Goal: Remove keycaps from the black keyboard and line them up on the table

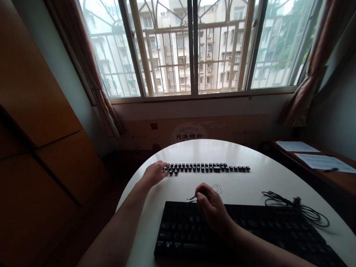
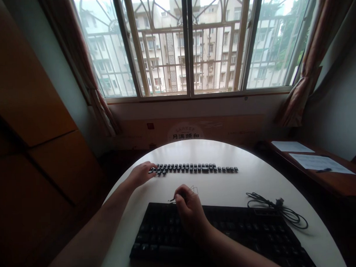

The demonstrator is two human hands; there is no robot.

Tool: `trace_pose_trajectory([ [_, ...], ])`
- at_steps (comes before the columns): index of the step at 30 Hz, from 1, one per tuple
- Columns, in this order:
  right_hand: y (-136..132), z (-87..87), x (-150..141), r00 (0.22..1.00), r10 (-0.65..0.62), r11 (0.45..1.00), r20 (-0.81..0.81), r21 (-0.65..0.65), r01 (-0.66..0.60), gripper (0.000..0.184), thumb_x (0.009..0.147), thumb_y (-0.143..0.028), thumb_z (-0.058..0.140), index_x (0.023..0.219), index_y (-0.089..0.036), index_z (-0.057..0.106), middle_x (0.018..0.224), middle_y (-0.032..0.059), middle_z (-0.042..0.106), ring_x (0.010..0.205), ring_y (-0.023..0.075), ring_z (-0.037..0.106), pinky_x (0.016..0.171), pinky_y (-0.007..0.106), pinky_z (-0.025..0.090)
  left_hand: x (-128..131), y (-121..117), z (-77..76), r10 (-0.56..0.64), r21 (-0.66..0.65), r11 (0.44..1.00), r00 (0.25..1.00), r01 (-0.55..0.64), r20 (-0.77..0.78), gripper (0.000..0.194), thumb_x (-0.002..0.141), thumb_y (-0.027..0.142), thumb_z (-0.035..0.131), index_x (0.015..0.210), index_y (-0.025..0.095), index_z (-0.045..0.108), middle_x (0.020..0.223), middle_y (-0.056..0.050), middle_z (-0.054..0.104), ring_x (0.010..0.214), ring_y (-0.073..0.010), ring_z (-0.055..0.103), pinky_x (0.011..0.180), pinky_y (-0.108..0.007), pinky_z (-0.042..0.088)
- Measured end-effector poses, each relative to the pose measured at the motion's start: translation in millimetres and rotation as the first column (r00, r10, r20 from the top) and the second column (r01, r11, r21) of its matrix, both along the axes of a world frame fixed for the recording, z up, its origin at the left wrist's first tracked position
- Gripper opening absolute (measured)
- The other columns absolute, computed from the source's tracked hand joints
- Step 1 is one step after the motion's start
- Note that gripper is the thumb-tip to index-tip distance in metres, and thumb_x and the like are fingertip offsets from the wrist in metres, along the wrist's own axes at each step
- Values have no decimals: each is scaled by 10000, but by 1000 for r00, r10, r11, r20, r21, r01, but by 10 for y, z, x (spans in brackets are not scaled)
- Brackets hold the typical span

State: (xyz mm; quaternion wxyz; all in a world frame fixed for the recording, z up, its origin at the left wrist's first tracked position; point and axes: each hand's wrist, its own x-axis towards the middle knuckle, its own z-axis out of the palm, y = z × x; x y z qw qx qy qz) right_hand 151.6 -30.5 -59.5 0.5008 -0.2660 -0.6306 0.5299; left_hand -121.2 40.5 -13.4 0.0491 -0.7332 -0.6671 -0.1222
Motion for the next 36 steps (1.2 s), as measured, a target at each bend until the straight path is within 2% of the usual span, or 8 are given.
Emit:
trace_pose_trajectory([
  [7,-61,105,40,1000,9,1000,28,-7,-9,115,879,-275,501,799,-196,526,553,-69,358,469,90,306,427,209,252,105,44,-105,-38,-45,998,999,37,-24,266,814,308,636,1067,279,712,1043,-27,661,874,-209,651,736,-272,486],
  [15,-39,64,30,1000,15,1000,24,-1,-15,106,884,-262,500,811,-194,535,567,-65,360,482,92,307,433,209,255,118,62,-143,-40,-17,999,999,39,-23,240,830,263,606,1041,262,719,1009,-26,661,867,-205,648,769,-278,485],
  [36,-55,106,51,999,12,1000,46,11,-13,120,888,-274,501,808,-191,534,583,-64,344,490,90,287,434,207,247,117,54,-120,-33,-20,999,999,33,-4,235,832,315,648,1055,264,702,1017,-22,658,842,-200,649,720,-277,481],
])
